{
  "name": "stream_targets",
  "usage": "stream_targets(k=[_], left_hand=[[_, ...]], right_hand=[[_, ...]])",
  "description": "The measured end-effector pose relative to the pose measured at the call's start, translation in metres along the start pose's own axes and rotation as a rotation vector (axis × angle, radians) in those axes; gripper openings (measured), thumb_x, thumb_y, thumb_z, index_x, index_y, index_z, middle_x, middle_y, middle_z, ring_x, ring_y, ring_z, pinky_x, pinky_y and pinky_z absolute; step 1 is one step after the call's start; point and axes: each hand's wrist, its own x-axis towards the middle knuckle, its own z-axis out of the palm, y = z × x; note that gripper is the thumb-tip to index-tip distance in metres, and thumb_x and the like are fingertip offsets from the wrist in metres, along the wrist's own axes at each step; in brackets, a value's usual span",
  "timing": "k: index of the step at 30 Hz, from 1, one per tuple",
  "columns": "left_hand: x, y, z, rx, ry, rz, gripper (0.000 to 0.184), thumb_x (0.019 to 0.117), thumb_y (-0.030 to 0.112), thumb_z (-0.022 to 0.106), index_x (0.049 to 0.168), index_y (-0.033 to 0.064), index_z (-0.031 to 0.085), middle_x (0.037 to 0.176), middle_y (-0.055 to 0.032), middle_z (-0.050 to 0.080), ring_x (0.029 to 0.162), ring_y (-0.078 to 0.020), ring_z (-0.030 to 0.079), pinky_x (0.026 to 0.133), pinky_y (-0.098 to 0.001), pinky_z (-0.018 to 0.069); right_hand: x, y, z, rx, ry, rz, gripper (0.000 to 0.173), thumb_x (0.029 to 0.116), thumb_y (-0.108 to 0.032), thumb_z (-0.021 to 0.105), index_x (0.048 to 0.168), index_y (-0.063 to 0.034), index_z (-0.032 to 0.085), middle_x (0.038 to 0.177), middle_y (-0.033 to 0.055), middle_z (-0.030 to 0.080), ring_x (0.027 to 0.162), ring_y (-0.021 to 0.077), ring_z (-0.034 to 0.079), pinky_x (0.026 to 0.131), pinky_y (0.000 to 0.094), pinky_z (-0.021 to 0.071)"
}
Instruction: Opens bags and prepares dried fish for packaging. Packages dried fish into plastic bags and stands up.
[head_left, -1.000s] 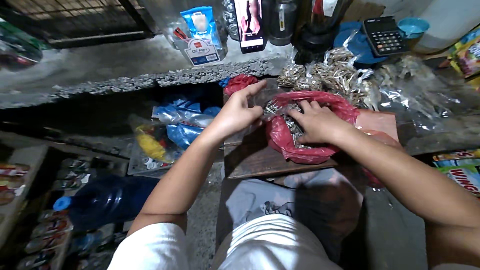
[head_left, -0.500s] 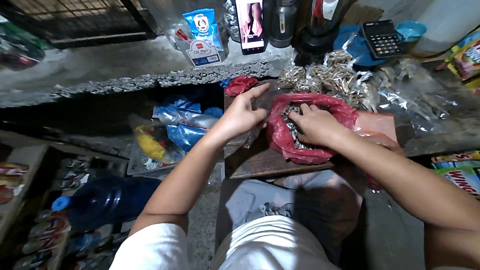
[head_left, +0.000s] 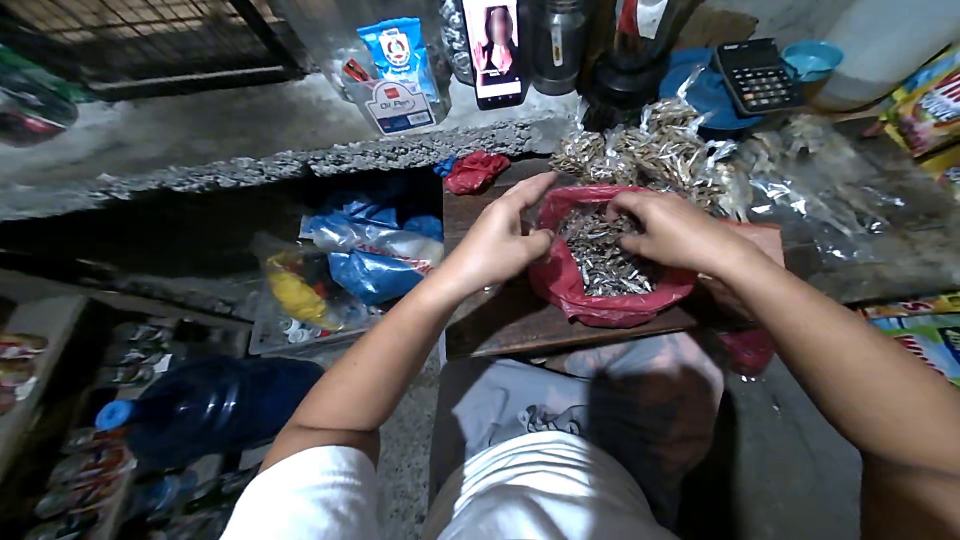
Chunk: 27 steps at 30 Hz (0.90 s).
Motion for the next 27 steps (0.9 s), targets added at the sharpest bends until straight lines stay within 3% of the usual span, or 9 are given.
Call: stream_targets(k=[3, 5, 7, 11, 14, 18, 22, 24, 27], left_hand=[[0.003, 0.002, 0.005, 0.037, -0.016, 0.013, 0.063, 0.0925, -0.002, 0.060, 0.153, 0.0008, 0.041, 0.153, -0.0176, 0.045, 0.089, -0.0105, 0.066, 0.073, -0.0264, 0.0569], [0.005, 0.001, 0.008, 0.060, -0.021, 0.041, 0.063, 0.0922, -0.001, 0.061, 0.152, -0.0011, 0.041, 0.154, -0.0196, 0.044, 0.106, -0.0152, 0.065, 0.083, -0.0289, 0.0558], [0.006, 0.004, 0.012, 0.059, -0.022, 0.034, 0.064, 0.0921, -0.002, 0.061, 0.153, -0.0004, 0.042, 0.155, -0.0197, 0.043, 0.104, -0.0162, 0.066, 0.081, -0.0294, 0.0566], [0.009, 0.009, 0.020, 0.055, -0.033, 0.016, 0.065, 0.0929, -0.002, 0.063, 0.154, -0.0008, 0.040, 0.157, -0.0197, 0.041, 0.120, -0.0193, 0.062, 0.093, -0.0318, 0.0552], [0.014, 0.010, 0.026, 0.044, -0.042, 0.020, 0.065, 0.0926, -0.003, 0.062, 0.153, -0.0010, 0.039, 0.157, -0.0192, 0.040, 0.121, -0.0191, 0.062, 0.092, -0.0314, 0.0557], [0.019, 0.008, 0.032, 0.063, -0.043, 0.024, 0.067, 0.0919, -0.003, 0.063, 0.154, -0.0020, 0.038, 0.158, -0.0200, 0.039, 0.125, -0.0219, 0.059, 0.095, -0.0335, 0.0541], [0.021, 0.005, 0.036, 0.078, -0.018, 0.035, 0.070, 0.0913, -0.001, 0.064, 0.155, -0.0028, 0.036, 0.158, -0.0198, 0.039, 0.130, -0.0226, 0.056, 0.100, -0.0342, 0.0515], [0.022, 0.002, 0.038, 0.064, 0.001, 0.035, 0.071, 0.0912, -0.002, 0.065, 0.155, -0.0045, 0.034, 0.159, -0.0213, 0.038, 0.132, -0.0229, 0.055, 0.103, -0.0338, 0.0498], [0.023, 0.002, 0.038, 0.005, 0.023, 0.008, 0.073, 0.0911, -0.003, 0.066, 0.156, -0.0038, 0.032, 0.159, -0.0220, 0.037, 0.124, -0.0215, 0.061, 0.095, -0.0316, 0.0549]], right_hand=[[-0.007, 0.003, -0.011, 0.125, 0.070, -0.011, 0.029, 0.0955, -0.003, 0.066, 0.124, 0.0025, 0.063, 0.115, 0.0264, 0.067, 0.107, 0.0424, 0.065, 0.093, 0.0632, 0.0479], [-0.011, 0.005, -0.018, 0.193, 0.123, -0.014, 0.028, 0.0946, -0.004, 0.068, 0.122, 0.0021, 0.063, 0.113, 0.0246, 0.066, 0.103, 0.0378, 0.065, 0.090, 0.0597, 0.0488], [-0.014, 0.006, -0.025, 0.255, 0.169, -0.024, 0.028, 0.0936, -0.004, 0.069, 0.120, 0.0021, 0.063, 0.112, 0.0224, 0.066, 0.099, 0.0316, 0.064, 0.088, 0.0543, 0.0498], [-0.018, 0.010, -0.032, 0.453, 0.267, -0.059, 0.028, 0.0894, -0.003, 0.070, 0.116, -0.0007, 0.061, 0.102, 0.0095, 0.064, 0.084, 0.0102, 0.060, 0.076, 0.0318, 0.0520], [-0.019, 0.003, -0.035, 0.637, 0.299, -0.040, 0.027, 0.0876, 0.000, 0.069, 0.112, -0.0055, 0.058, 0.091, -0.0011, 0.061, 0.069, -0.0024, 0.058, 0.062, 0.0151, 0.0508], [-0.012, -0.006, -0.027, 0.713, 0.240, -0.009, 0.029, 0.0889, 0.001, 0.068, 0.116, -0.0042, 0.057, 0.104, 0.0035, 0.061, 0.078, 0.0019, 0.060, 0.070, 0.0202, 0.0534], [0.006, -0.009, -0.011, 0.727, 0.240, 0.070, 0.029, 0.0907, -0.001, 0.069, 0.118, -0.0027, 0.057, 0.099, 0.0067, 0.062, 0.070, 0.0041, 0.057, 0.064, 0.0223, 0.0500], [0.012, -0.012, -0.002, 0.801, 0.289, 0.106, 0.030, 0.0927, 0.000, 0.066, 0.120, -0.0022, 0.055, 0.104, 0.0081, 0.061, 0.072, 0.0046, 0.057, 0.066, 0.0225, 0.0502], [0.018, -0.021, 0.014, 0.970, 0.348, 0.147, 0.032, 0.0956, 0.002, 0.063, 0.125, -0.0017, 0.051, 0.098, 0.0079, 0.061, 0.075, 0.0066, 0.061, 0.069, 0.0251, 0.0539]])
